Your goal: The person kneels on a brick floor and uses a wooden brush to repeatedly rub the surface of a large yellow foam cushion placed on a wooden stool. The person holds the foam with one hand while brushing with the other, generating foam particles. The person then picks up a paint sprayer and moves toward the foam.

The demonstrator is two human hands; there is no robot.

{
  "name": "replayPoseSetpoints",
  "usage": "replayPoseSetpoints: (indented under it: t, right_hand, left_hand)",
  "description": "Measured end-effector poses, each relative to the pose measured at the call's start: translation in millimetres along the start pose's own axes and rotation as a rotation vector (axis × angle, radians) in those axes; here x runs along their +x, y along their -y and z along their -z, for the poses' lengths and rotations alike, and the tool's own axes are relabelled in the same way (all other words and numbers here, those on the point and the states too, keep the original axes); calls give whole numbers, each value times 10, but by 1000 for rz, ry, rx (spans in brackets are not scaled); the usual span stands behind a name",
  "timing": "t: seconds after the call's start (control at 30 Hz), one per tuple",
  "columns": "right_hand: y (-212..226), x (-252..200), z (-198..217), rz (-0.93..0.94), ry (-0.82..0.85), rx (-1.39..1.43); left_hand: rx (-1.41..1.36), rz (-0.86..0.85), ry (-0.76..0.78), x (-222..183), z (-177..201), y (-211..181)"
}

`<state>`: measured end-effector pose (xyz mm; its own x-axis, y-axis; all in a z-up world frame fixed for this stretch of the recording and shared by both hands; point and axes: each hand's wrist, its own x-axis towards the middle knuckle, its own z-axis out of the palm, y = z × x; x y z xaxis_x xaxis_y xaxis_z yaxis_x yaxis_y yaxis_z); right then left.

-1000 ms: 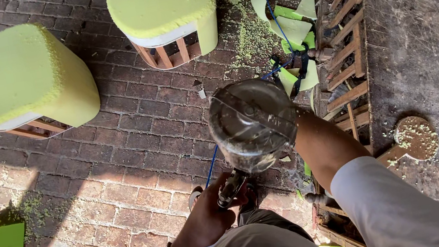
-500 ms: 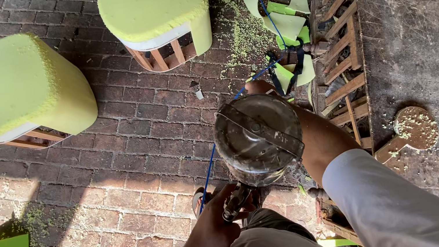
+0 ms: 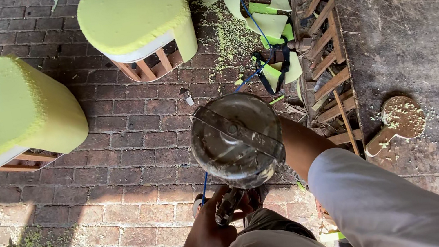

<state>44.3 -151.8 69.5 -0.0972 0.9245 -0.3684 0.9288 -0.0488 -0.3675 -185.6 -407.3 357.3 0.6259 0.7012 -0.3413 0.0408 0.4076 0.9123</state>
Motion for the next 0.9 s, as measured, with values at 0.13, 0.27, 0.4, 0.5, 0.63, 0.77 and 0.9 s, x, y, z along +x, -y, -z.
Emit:
replayPoseSetpoints:
  t: [0.13, 0.27, 0.4, 0.5, 0.63, 0.77, 0.9]
  right_hand:
    - [356, 57, -43, 42, 2, 4]
    - [530, 68, -34, 65, 15, 30]
    - [394, 26, 98, 61, 31, 60]
    - [360, -58, 220, 48, 47, 93]
    - [445, -388, 317, 41, 89, 248]
    - [654, -885, 298, 43, 149, 697]
    - [946, -1475, 137, 204, 274, 1181]
  left_hand:
    - [-77, 11, -74, 104, 44, 41]
    - [7, 63, -155, 199, 188, 163]
    - [-69, 63, -215, 330, 365, 412]
    - [26, 65, -265, 371, 499, 601]
    - [12, 53, -331, 420, 622, 858]
    - [228, -132, -495, 553, 754, 1087]
    - [418, -169, -696, 681, 829, 1245]
